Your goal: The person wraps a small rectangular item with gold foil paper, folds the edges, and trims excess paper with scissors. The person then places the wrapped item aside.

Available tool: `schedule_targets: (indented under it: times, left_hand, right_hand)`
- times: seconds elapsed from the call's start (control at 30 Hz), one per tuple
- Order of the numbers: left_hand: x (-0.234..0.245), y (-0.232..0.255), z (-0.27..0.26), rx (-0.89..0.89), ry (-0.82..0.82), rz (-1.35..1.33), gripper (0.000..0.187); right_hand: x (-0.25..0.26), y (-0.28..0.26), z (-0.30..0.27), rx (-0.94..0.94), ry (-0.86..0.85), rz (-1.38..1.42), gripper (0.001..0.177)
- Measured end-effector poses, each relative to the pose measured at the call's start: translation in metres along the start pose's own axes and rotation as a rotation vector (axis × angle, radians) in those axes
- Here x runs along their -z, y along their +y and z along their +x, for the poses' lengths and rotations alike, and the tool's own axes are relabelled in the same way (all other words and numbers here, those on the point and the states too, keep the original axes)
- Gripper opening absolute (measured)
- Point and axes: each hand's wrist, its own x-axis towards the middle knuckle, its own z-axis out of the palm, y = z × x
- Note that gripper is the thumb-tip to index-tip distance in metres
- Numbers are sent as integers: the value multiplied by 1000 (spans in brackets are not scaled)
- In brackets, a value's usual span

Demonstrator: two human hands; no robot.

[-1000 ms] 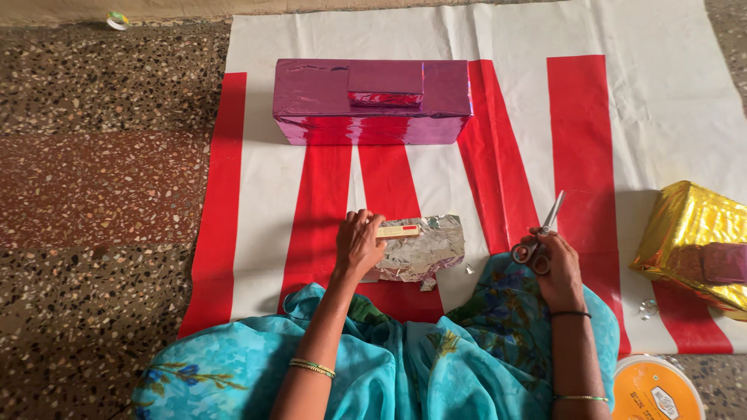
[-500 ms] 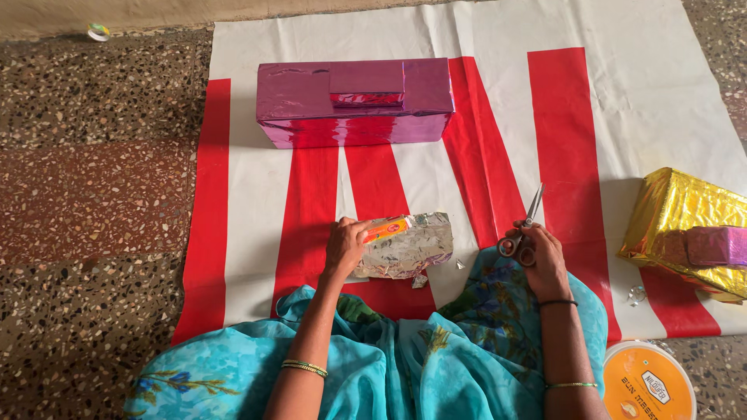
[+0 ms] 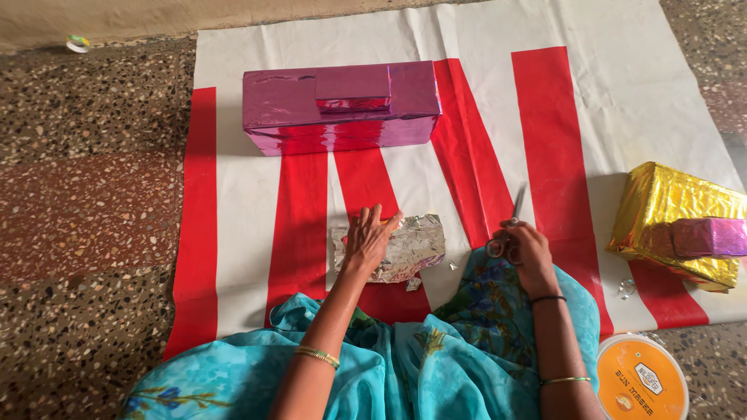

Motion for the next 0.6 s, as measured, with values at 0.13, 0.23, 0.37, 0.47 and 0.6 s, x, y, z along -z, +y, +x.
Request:
schedule_targets:
  times: [0.13, 0.23, 0.37, 0.47, 0.6]
  left_hand:
    - [-5, 4, 2, 55, 35, -59, 68]
    - [-4, -2, -33, 204, 369, -258, 65]
    - [-13, -18, -85, 454, 590, -413, 52]
    - [-34, -19, -95, 680, 527, -760, 39]
    - [-42, -30, -80, 562, 626, -634, 36]
  right_hand:
    - [-20, 12, -2, 249, 123, -753, 25]
    - [-42, 19, -10, 603, 282, -1348, 28]
    - [-77, 25, -16, 1046, 156, -1422, 28]
    - [-110, 55, -11, 1004, -186, -965, 32]
    - [-147, 88, 7, 893, -296, -741, 39]
